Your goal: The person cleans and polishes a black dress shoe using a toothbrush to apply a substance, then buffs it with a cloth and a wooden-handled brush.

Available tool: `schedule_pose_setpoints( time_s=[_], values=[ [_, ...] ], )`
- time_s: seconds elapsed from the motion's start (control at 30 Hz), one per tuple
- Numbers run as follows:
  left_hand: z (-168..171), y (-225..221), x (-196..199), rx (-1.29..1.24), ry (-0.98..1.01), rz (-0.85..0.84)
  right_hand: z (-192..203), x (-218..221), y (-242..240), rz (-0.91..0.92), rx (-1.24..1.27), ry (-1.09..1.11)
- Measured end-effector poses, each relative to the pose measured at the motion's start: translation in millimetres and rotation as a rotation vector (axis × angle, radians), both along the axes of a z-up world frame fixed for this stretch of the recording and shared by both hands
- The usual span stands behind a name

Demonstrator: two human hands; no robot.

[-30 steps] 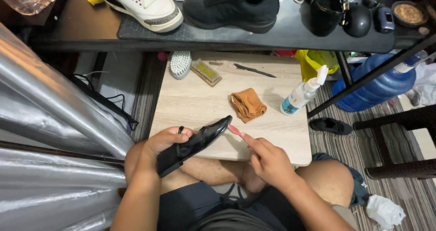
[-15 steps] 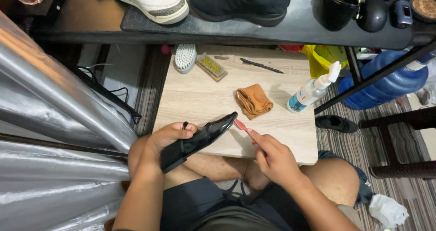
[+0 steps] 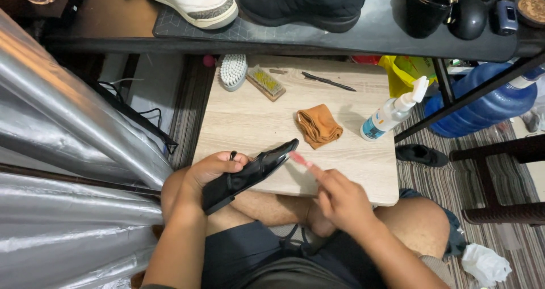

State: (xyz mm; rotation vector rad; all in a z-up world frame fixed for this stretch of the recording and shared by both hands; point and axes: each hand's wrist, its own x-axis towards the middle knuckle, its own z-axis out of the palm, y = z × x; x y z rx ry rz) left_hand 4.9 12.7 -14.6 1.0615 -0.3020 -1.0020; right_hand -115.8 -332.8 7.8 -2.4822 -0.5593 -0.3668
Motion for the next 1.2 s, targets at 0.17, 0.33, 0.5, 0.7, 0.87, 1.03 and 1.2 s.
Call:
schedule_pose_setpoints(
  time_s=[0.17, 0.33, 0.5, 0.7, 0.87, 1.03, 1.2],
  values=[
    [-9.7, 3.0, 0.4, 0.024, 0.030, 0.023, 3.2, -7.2, 6.6, 0.015, 0.015, 0.035],
    [-9.3, 2.5, 1.6, 0.015, 0.017, 0.025, 0.4, -4.8, 6.3, 0.073, -0.006, 0.033],
    [-9.1, 1.5, 2.1, 0.038, 0.010, 0.008, 0.3, -3.7, 4.5, 0.022, 0.004, 0.023],
    [-9.3, 2.0, 3.1, 0.059, -0.011, 0.018, 1.1, -7.2, 13.9, 0.059, -0.025, -0.016],
    [-11.6, -7.1, -0.8, -0.039, -0.051, 0.152, -5.1, 3.3, 3.0, -0.018, -0.035, -0.102],
    [-13.3, -7.8, 3.9, -0.030, -0.078, 0.119, 7.8, -14.1, 27.5, 0.078, -0.040, -0.099],
    [-12.8, -6.8, -2.2, -0.012, -0.064, 0.146, -6.8, 2.7, 1.8, -0.036, -0.095, -0.151]
  ],
)
